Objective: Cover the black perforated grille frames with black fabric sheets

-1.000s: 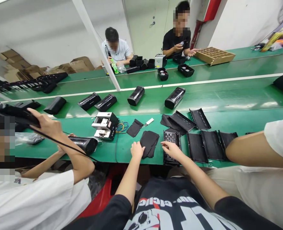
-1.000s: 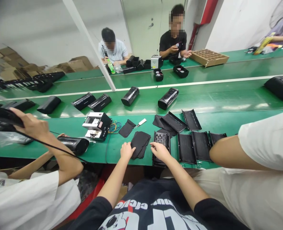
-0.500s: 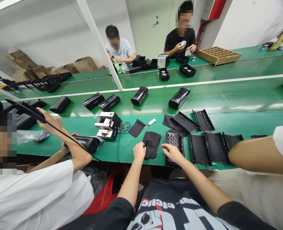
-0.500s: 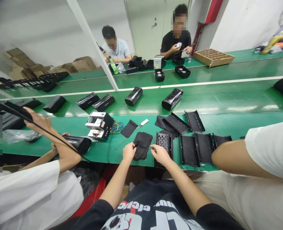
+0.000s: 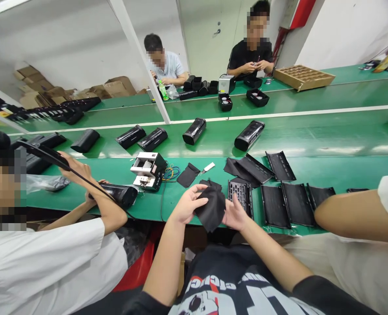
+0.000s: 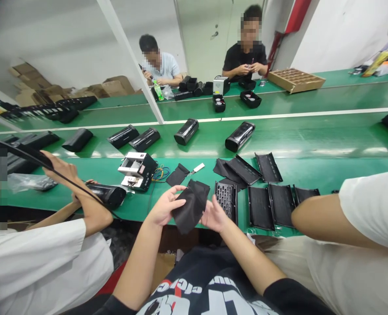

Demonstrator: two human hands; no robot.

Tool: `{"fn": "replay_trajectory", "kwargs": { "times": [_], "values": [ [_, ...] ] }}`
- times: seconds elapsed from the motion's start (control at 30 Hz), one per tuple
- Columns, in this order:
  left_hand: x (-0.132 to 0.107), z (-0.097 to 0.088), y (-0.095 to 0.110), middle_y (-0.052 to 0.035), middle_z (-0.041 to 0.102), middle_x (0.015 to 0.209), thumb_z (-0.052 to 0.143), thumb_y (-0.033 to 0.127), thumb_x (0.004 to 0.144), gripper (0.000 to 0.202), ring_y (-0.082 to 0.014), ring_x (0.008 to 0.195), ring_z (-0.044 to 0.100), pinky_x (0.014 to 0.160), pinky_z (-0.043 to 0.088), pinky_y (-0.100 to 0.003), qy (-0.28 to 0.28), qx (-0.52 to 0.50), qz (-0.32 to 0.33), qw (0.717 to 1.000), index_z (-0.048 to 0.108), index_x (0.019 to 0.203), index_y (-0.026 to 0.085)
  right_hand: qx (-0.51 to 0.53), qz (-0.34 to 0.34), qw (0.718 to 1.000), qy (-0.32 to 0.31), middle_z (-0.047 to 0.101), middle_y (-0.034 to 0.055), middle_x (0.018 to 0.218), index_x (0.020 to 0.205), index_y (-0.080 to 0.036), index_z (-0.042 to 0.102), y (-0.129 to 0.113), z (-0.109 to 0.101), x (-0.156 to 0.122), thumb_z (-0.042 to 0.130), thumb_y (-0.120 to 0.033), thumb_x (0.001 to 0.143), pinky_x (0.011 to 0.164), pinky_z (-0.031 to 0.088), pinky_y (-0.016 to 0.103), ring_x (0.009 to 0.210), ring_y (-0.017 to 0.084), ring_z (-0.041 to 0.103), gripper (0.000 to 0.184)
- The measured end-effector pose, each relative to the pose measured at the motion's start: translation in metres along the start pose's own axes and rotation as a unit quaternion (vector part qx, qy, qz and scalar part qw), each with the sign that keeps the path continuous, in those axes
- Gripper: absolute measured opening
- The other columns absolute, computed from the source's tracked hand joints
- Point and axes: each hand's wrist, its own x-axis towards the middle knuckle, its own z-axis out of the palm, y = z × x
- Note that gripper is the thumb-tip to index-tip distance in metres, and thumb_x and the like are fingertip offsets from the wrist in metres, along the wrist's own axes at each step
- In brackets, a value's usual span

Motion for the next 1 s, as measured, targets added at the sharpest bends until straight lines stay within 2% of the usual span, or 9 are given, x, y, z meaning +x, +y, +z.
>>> {"fn": "replay_trajectory", "kwargs": {
  "times": [0.07,0.13,0.2,0.33,0.43,0.67,0.83,0.93,1.0],
  "values": [
    [-0.023,0.014,0.024,-0.0061,0.064,0.081,0.065,0.017,0.059,0.040,-0.0145,0.066,0.060,0.062,0.046,-0.025,-0.046,0.013,0.009,0.999,0.051,0.097,0.016,-0.042,-0.046,0.996,0.063,0.062,0.0079,0.095,0.097,-0.021,0.053,-0.023,0.012,-0.008,0.034,-0.067,0.068,0.077,0.043,0.041,0.090,0.023,0.057,0.058],
    [-0.045,0.025,0.045,-0.0067,0.065,0.082,0.063,0.017,0.063,0.038,-0.0163,0.068,0.061,0.062,0.048,-0.026,-0.047,0.039,0.033,0.998,0.052,0.099,0.017,-0.111,-0.089,0.984,0.111,0.064,0.0070,0.088,0.092,-0.020,0.056,-0.048,0.025,-0.021,0.046,-0.056,0.069,0.073,0.046,0.038,0.083,0.022,0.059,0.044],
    [-0.064,0.034,0.060,-0.0061,0.065,0.080,0.063,0.016,0.064,0.038,-0.0167,0.066,0.061,0.058,0.049,-0.026,-0.013,0.060,0.060,0.996,0.053,0.100,0.018,-0.165,-0.132,0.969,0.132,0.065,0.0060,0.083,0.088,-0.019,0.058,-0.070,0.040,-0.038,0.054,-0.048,0.068,0.068,0.048,0.035,0.078,0.021,0.060,0.035],
    [-0.087,0.047,0.075,-0.0034,0.065,0.073,0.065,0.015,0.060,0.044,-0.0148,0.060,0.061,0.050,0.048,-0.021,0.117,0.076,0.124,0.982,0.054,0.103,0.018,-0.205,-0.209,0.942,0.167,0.065,0.0051,0.079,0.086,-0.020,0.060,-0.093,0.072,-0.073,0.058,-0.042,0.068,0.065,0.049,0.034,0.077,0.021,0.060,0.029],
    [-0.096,0.053,0.079,-0.0020,0.065,0.073,0.067,0.016,0.059,0.051,-0.0130,0.058,0.059,0.049,0.048,-0.020,0.187,0.078,0.174,0.964,0.052,0.107,0.020,-0.223,-0.252,0.922,0.189,0.065,0.0049,0.077,0.089,-0.021,0.060,-0.094,0.088,-0.091,0.060,-0.041,0.068,0.065,0.050,0.034,0.078,0.021,0.060,0.029],
    [-0.110,0.055,0.085,-0.0043,0.065,0.085,0.065,0.017,0.060,0.057,-0.0159,0.069,0.061,0.055,0.050,-0.023,0.231,0.128,0.222,0.938,0.046,0.113,0.021,-0.245,-0.281,0.904,0.207,0.064,0.0041,0.088,0.101,-0.026,0.055,-0.084,0.092,-0.110,0.055,-0.035,0.073,0.067,0.050,0.032,0.082,0.021,0.060,0.030],
    [-0.111,0.053,0.086,-0.0047,0.065,0.088,0.064,0.019,0.061,0.057,-0.0153,0.065,0.061,0.052,0.049,-0.022,0.236,0.112,0.225,0.939,0.044,0.114,0.022,-0.270,-0.282,0.898,0.202,0.064,0.0047,0.091,0.103,-0.026,0.054,-0.083,0.095,-0.112,0.052,-0.037,0.075,0.070,0.050,0.035,0.087,0.023,0.059,0.030],
    [-0.099,0.049,0.082,-0.0054,0.065,0.091,0.062,0.022,0.063,0.055,-0.0156,0.069,0.062,0.057,0.049,-0.023,0.230,0.054,0.226,0.945,0.044,0.115,0.022,-0.263,-0.290,0.897,0.206,0.064,0.0046,0.090,0.100,-0.026,0.055,-0.086,0.099,-0.107,0.054,-0.036,0.074,0.072,0.050,0.035,0.088,0.023,0.058,0.028],
    [-0.087,0.044,0.075,-0.0066,0.064,0.095,0.061,0.026,0.065,0.054,-0.0180,0.077,0.061,0.064,0.049,-0.027,0.205,-0.006,0.209,0.956,0.044,0.116,0.021,-0.250,-0.292,0.900,0.207,0.064,0.0046,0.089,0.099,-0.025,0.056,-0.087,0.098,-0.100,0.056,-0.036,0.073,0.073,0.049,0.036,0.088,0.023,0.058,0.028]
  ]
}}
